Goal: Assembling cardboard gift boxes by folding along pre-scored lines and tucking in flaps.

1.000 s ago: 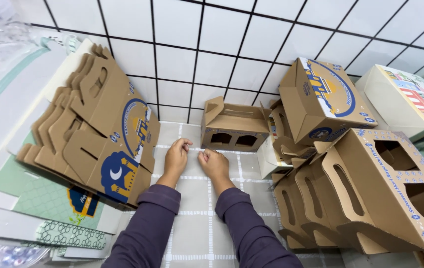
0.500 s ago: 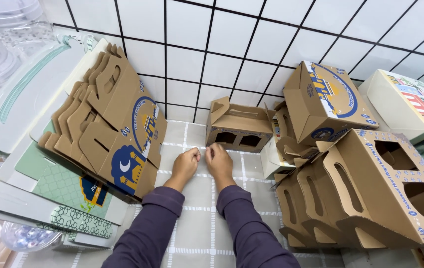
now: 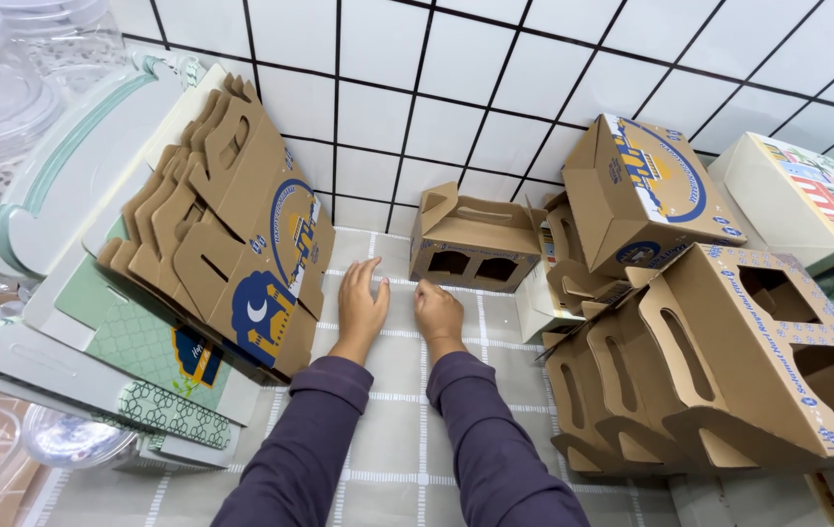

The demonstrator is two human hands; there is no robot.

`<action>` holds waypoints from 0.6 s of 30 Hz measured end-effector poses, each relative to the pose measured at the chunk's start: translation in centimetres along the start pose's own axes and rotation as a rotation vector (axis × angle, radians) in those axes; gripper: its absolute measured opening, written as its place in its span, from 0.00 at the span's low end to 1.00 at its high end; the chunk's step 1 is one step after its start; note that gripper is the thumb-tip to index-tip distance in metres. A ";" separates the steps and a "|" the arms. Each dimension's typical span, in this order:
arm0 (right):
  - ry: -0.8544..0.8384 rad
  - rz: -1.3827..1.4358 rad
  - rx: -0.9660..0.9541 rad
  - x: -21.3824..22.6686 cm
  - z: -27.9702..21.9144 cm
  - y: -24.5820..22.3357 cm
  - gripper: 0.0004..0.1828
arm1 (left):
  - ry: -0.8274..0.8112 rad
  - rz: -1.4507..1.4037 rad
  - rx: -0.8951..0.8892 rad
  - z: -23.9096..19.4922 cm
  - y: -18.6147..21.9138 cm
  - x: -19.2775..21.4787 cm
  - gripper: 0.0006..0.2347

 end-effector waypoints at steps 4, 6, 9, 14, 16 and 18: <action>0.083 -0.008 0.051 -0.3 0.2 0.3 0.07 | -0.037 0.087 0.050 -0.3 2.8 1.1 0.22; 0.301 -0.030 0.106 0.7 0.4 -0.1 0.05 | -0.086 0.192 0.095 -0.4 4.5 1.8 0.25; 0.426 -0.094 0.128 3.1 -0.1 -1.7 0.15 | -0.121 0.359 0.070 -0.1 3.0 0.5 0.29; 0.510 -0.183 0.142 3.4 -0.4 -2.1 0.36 | -0.165 0.493 0.044 -0.8 3.8 0.3 0.32; 0.538 -0.197 0.146 3.9 -0.2 -2.4 0.40 | -0.174 0.548 0.033 -0.5 3.7 0.0 0.32; 0.443 -0.199 0.120 4.2 -0.3 -2.6 0.46 | -0.180 0.588 0.044 -0.6 3.3 -0.3 0.32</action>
Point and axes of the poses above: each hand's wrist, its own z-axis towards the middle knuckle, its own x-axis out of the back of the hand, y = z × x, the point moved 1 cm from there along z, towards the middle knuckle, and after that the axes turned 6 degrees about -z, right-handed, at the moved point
